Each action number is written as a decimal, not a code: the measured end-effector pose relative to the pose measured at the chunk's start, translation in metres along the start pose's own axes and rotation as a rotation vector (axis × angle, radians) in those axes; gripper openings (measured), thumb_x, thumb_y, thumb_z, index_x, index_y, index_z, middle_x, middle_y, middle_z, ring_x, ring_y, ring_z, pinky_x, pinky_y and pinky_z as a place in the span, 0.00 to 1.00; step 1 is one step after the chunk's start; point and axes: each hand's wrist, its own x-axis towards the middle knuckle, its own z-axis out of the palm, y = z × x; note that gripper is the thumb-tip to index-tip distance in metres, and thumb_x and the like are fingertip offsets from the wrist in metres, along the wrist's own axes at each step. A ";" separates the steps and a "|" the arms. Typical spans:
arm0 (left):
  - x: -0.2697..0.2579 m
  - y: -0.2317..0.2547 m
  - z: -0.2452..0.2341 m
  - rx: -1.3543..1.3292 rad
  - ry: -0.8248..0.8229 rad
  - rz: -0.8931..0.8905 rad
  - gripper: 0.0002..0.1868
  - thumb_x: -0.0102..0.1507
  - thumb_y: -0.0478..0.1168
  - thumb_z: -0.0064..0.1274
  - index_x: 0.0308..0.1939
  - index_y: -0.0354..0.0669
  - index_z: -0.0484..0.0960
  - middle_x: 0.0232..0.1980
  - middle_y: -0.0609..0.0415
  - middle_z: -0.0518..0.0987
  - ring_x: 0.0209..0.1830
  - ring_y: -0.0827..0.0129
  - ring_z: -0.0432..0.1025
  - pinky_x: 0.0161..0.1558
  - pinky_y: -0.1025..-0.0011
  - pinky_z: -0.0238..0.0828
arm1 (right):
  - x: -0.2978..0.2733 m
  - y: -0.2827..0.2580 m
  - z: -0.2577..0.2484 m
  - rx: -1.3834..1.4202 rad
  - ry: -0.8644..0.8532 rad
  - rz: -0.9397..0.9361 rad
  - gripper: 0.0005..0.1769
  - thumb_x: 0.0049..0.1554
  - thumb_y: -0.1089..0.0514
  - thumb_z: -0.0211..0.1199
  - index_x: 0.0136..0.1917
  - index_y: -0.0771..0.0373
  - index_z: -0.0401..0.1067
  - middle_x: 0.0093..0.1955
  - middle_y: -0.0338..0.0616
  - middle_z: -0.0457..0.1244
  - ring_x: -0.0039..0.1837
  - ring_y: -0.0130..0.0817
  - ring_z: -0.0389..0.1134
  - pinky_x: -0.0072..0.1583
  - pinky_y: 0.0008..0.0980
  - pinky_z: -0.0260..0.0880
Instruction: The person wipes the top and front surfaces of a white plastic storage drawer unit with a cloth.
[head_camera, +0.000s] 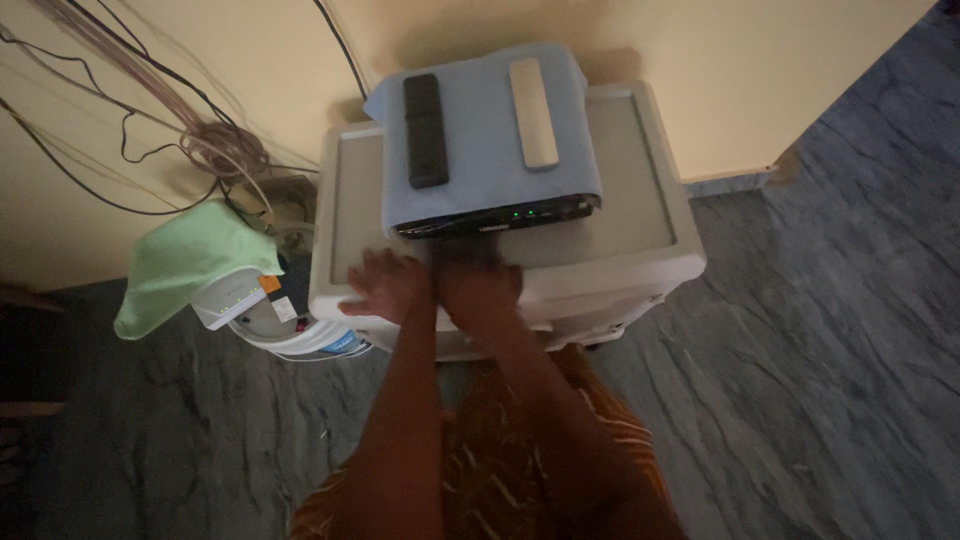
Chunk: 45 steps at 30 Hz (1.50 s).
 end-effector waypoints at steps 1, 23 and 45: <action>0.000 0.001 -0.002 0.021 -0.014 0.004 0.23 0.67 0.56 0.46 0.57 0.47 0.82 0.69 0.52 0.72 0.76 0.51 0.56 0.70 0.26 0.36 | -0.002 0.003 -0.006 -0.004 -0.027 0.015 0.21 0.54 0.50 0.56 0.60 0.51 0.76 0.57 0.49 0.69 0.65 0.50 0.66 0.74 0.67 0.46; 0.002 0.015 -0.039 0.256 -0.205 0.022 0.19 0.71 0.54 0.43 0.56 0.51 0.82 0.64 0.50 0.73 0.71 0.52 0.60 0.67 0.28 0.43 | -0.063 0.178 -0.137 -0.081 -0.441 0.633 0.28 0.52 0.50 0.66 0.67 0.41 0.74 0.74 0.39 0.61 0.80 0.46 0.54 0.77 0.75 0.30; -0.001 0.012 -0.040 0.174 -0.004 0.047 0.17 0.66 0.52 0.49 0.54 0.53 0.84 0.66 0.56 0.74 0.73 0.54 0.60 0.65 0.29 0.45 | -0.037 0.061 -0.106 -0.407 -0.442 0.332 0.26 0.51 0.50 0.63 0.60 0.64 0.74 0.62 0.60 0.65 0.64 0.62 0.64 0.67 0.73 0.53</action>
